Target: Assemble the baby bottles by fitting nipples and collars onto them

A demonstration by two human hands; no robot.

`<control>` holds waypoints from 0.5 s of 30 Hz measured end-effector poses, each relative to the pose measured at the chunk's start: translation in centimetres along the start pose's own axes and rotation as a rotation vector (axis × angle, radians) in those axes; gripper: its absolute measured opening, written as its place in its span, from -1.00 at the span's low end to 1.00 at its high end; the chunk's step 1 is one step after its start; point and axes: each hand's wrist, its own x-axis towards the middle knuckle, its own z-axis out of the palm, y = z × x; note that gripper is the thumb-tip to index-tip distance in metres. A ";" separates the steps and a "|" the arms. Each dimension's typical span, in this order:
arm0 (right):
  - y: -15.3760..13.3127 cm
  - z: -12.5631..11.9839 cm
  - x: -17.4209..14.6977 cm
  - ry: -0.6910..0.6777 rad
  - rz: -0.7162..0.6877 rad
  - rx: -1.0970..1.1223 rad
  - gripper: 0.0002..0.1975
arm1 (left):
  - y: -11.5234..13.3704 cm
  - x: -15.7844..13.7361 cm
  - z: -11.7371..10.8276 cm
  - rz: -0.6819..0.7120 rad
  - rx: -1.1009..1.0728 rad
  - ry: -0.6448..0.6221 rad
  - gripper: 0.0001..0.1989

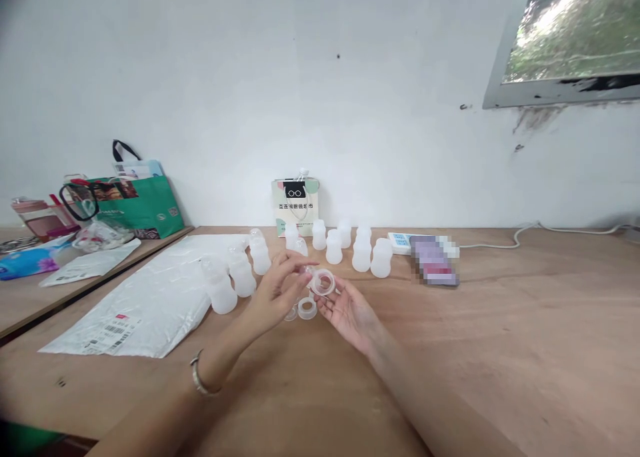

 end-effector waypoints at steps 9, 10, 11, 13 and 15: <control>1.8 -1.1 0.0 0.112 0.025 0.102 -0.85 | -3.2 -2.1 3.5 -0.015 -0.145 0.223 -0.84; 1.8 -1.2 0.0 0.110 0.017 0.106 -0.85 | -3.0 -2.2 3.4 -0.002 -0.139 0.207 -0.84; 1.8 -1.3 -0.1 0.108 0.007 0.113 -0.85 | -2.8 -2.3 3.4 0.017 -0.131 0.187 -0.83; 1.8 -1.5 -0.1 0.108 -0.009 0.124 -0.84 | -2.5 -2.4 3.4 0.066 -0.107 0.144 -0.82; 1.6 -1.7 0.0 0.114 -0.022 0.130 -0.83 | -2.5 -2.5 3.5 0.107 -0.085 0.107 -0.81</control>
